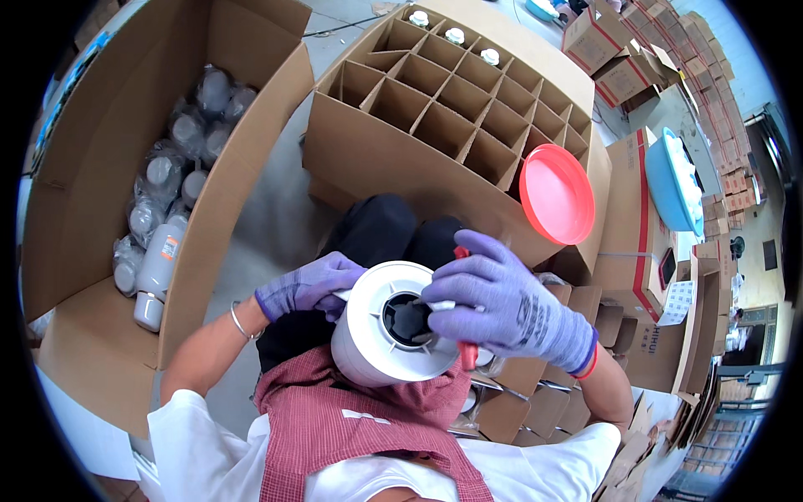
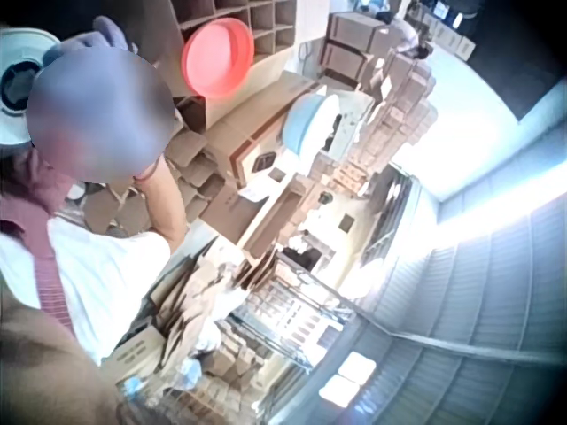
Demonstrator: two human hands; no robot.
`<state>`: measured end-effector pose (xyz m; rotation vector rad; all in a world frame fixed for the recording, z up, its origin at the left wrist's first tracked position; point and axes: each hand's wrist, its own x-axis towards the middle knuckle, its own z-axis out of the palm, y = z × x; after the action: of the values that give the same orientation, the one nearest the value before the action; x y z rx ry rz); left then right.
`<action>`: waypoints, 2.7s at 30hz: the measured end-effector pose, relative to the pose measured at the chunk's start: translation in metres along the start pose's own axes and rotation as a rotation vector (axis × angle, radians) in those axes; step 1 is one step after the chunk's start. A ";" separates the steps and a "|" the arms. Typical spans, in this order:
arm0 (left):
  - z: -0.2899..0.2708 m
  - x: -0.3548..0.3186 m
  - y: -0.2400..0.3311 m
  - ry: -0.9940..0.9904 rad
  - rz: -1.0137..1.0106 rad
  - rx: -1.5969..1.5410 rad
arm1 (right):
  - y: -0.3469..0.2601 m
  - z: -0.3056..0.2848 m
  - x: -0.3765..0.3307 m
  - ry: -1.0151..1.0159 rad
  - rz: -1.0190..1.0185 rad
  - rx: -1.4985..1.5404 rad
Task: The person assembles white electric kettles by inserting a metal heating element into the base, screwing on the lid, and wrapping each unit in plastic. The person places the wrapped kettles into a large cardboard box and repeats the process with multiple units.
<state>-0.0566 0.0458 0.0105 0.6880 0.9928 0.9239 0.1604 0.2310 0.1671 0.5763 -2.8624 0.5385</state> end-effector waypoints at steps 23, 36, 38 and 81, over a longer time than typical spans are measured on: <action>0.053 -0.054 -0.009 0.283 0.331 0.261 | 0.051 0.051 -0.037 0.259 0.894 0.687; -0.380 -0.318 -0.191 2.282 -0.554 0.812 | 0.283 0.089 -0.244 0.186 1.351 -0.348; -0.386 -0.301 -0.197 2.034 -0.527 0.770 | 0.264 0.067 -0.226 0.137 1.403 -0.339; 0.023 0.040 0.054 0.599 0.547 0.415 | 0.089 0.131 -0.098 0.795 1.107 -0.341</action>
<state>-0.0429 0.1040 0.0487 1.0972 1.5949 1.4716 0.2010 0.2912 -0.0048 -1.0875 -2.1402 0.2632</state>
